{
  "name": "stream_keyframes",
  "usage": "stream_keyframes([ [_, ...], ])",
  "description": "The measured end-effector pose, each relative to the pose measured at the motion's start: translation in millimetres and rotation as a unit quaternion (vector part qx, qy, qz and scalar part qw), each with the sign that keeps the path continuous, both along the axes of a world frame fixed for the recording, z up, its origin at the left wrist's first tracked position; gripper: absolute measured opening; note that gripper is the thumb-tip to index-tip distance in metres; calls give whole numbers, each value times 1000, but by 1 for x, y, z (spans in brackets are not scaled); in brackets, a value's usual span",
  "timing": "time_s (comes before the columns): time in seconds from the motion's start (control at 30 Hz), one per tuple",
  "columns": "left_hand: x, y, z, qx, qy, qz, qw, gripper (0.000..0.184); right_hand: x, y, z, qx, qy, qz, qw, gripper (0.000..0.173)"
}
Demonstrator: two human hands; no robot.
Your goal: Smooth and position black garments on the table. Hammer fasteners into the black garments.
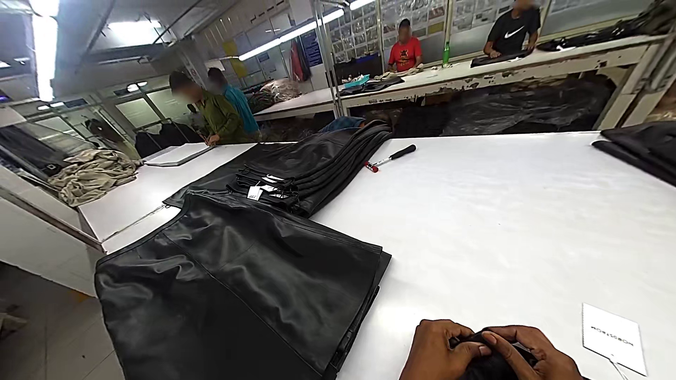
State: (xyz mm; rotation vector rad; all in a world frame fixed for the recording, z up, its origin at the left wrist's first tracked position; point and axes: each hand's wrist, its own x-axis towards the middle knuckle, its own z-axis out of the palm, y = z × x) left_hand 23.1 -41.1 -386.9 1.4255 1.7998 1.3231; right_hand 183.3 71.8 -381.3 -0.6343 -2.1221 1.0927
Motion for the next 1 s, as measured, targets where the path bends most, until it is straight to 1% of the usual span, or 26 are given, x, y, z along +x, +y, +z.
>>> stream_keyframes([
  [0.1, -1, -1, 1, 13, -19, 19, 1000, 28, 0, 4, 0, -18, 4, 47, 999, 30],
  [0.2, 2, -2, 1, -2, -17, 33, 999, 28, -4, 3, -9, 0, 37, 9, 999, 25],
  [0.3, 5, 1, 0, -28, -1, 56, 998, 29, -7, 2, -9, -29, 10, -34, 999, 22],
  [0.47, 11, 4, 6, -124, 60, 111, 984, 32, -13, 0, -10, -13, -101, -90, 991, 22],
  [0.53, 18, 6, 13, -167, 86, 145, 971, 35, -17, 2, -4, -12, -176, -94, 980, 26],
  [0.6, 31, 8, 22, -197, 126, 199, 952, 35, -22, 9, 12, -40, -268, -71, 960, 29],
  [0.67, 48, 7, 29, -192, 196, 251, 928, 36, -26, 15, 24, -69, -324, -46, 943, 30],
  [0.7, 57, 6, 33, -189, 231, 255, 920, 36, -28, 16, 27, -70, -334, -40, 939, 30],
  [0.77, 76, 2, 38, -172, 281, 232, 915, 34, -29, 15, 29, -55, -337, -33, 939, 30],
  [0.8, 86, -1, 35, -162, 305, 216, 914, 34, -29, 13, 29, -42, -335, -35, 941, 29],
  [0.83, 95, -4, 28, -162, 329, 202, 908, 36, -30, 11, 28, -28, -332, -37, 942, 29],
  [0.87, 103, -8, 21, -181, 346, 187, 901, 43, -31, 9, 27, -12, -331, -41, 943, 29],
  [0.93, 112, -16, 4, -208, 368, 170, 890, 66, -33, 8, 24, 24, -330, -44, 943, 29],
  [1.0, 115, -20, -12, -174, 404, 195, 877, 76, -34, 10, 22, 44, -329, -42, 942, 27],
])
